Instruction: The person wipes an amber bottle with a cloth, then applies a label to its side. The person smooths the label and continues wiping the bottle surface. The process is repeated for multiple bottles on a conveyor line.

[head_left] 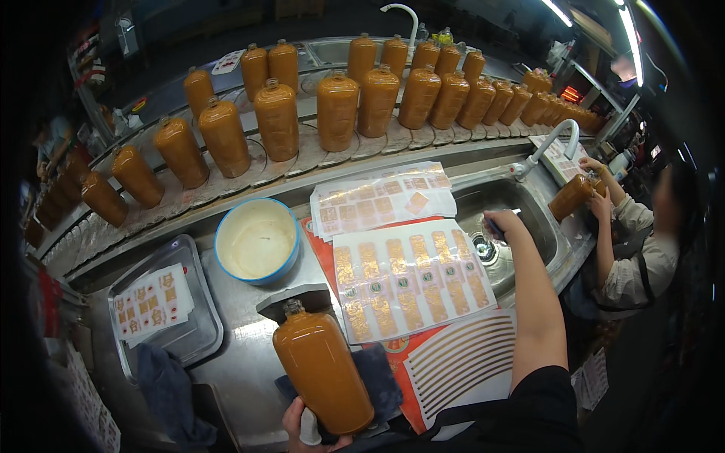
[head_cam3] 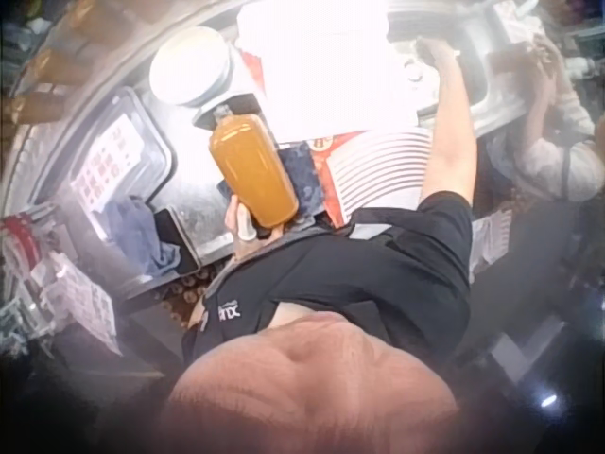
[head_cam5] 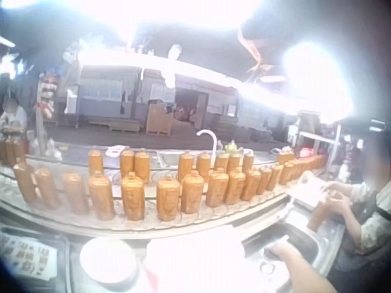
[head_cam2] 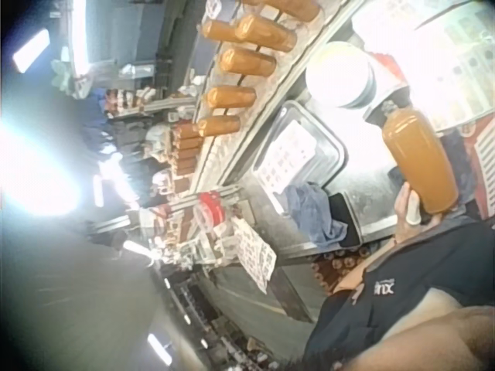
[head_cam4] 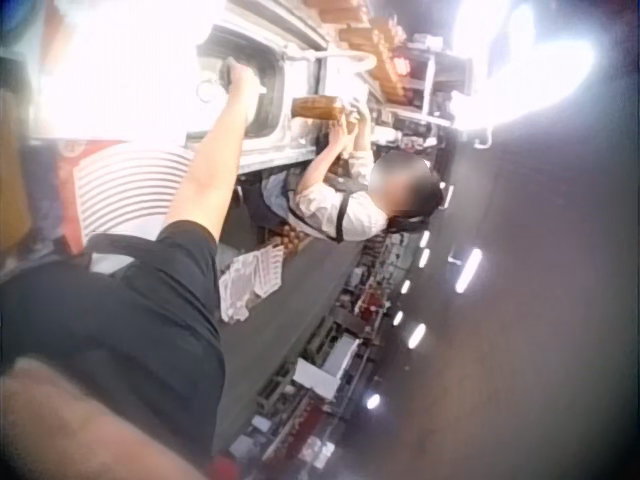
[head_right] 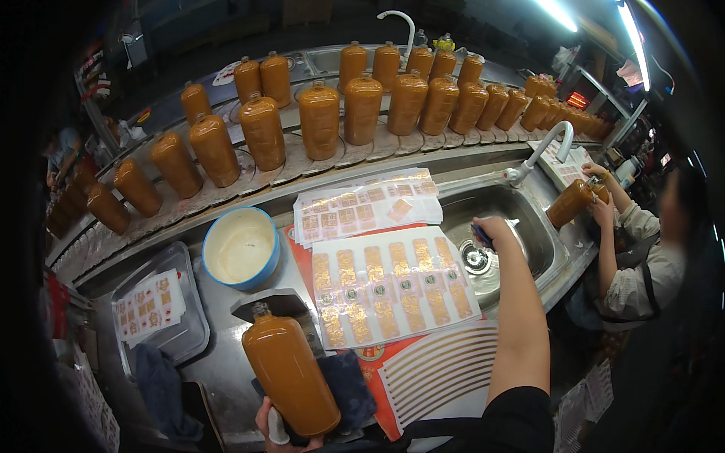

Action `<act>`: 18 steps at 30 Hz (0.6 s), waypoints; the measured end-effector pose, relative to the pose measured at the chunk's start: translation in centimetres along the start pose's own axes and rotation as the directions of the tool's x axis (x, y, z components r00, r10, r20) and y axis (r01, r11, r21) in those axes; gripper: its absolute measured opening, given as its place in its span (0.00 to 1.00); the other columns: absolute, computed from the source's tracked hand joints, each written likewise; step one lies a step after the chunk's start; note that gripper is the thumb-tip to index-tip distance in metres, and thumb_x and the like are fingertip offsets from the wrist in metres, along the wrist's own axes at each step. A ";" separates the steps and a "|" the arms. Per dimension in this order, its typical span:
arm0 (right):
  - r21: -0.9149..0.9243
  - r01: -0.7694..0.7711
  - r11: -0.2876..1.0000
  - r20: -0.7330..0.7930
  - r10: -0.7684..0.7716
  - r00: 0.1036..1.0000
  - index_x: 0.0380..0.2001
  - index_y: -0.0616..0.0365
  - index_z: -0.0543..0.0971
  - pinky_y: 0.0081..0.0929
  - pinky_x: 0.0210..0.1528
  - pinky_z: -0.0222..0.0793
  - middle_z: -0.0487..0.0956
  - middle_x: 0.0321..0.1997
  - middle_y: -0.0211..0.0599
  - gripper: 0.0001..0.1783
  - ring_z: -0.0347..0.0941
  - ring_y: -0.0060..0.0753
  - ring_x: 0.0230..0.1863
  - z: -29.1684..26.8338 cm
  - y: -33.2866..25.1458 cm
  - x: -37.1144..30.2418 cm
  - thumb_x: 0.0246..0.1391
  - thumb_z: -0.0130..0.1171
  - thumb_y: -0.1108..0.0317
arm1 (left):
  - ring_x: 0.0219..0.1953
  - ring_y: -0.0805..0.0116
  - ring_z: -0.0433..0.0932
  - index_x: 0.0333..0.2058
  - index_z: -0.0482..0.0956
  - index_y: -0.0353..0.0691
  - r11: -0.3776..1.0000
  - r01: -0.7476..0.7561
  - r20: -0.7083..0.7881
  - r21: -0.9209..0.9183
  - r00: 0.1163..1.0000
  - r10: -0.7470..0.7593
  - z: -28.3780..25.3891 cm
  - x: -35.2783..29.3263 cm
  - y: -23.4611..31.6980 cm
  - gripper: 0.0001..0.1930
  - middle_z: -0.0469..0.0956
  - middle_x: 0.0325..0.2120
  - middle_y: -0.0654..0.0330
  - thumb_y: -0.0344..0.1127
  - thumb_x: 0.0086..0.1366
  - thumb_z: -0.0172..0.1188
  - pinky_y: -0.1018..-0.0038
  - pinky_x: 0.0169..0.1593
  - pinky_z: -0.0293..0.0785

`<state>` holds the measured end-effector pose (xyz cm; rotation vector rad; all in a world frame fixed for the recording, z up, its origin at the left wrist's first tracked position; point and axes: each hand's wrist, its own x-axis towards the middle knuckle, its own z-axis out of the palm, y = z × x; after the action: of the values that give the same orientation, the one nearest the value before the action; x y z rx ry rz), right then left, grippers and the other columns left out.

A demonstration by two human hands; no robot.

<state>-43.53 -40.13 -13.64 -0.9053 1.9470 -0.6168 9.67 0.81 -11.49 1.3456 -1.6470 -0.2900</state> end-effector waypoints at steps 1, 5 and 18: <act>0.082 0.075 0.994 0.062 -0.081 0.995 0.28 0.58 0.83 0.23 0.17 0.64 0.80 0.23 0.33 0.18 0.76 0.25 0.21 0.7 -2.6 -1.1 0.65 0.61 0.55 | 0.53 0.47 0.77 0.60 0.65 0.32 1.000 -0.018 -0.015 0.011 1.000 0.018 0.6 0.0 0.0 0.44 0.69 0.55 0.43 0.37 0.46 0.78 0.58 0.56 0.74; 0.101 0.373 0.922 0.186 -0.386 0.903 0.31 0.62 0.85 0.23 0.21 0.67 0.82 0.26 0.33 0.18 0.75 0.25 0.21 7.8 -11.8 -7.0 0.62 0.64 0.56 | 0.56 0.47 0.74 0.64 0.60 0.31 1.000 -0.020 -0.012 0.018 1.000 0.020 0.3 -0.5 -0.1 0.48 0.65 0.58 0.43 0.35 0.47 0.77 0.59 0.59 0.72; -0.592 0.353 0.725 -0.005 -0.441 0.898 0.31 0.69 0.85 0.41 0.43 0.77 0.85 0.36 0.54 0.34 0.83 0.50 0.38 13.0 -10.3 -3.9 0.35 0.81 0.45 | 0.57 0.46 0.73 0.65 0.58 0.31 1.000 0.015 0.012 -0.003 1.000 -0.015 1.1 -0.3 0.2 0.50 0.65 0.59 0.42 0.33 0.47 0.78 0.57 0.60 0.71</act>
<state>-27.22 -44.32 -10.79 -1.7457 2.1246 -0.3184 8.70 0.74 -12.04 1.3574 -1.6466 -0.3098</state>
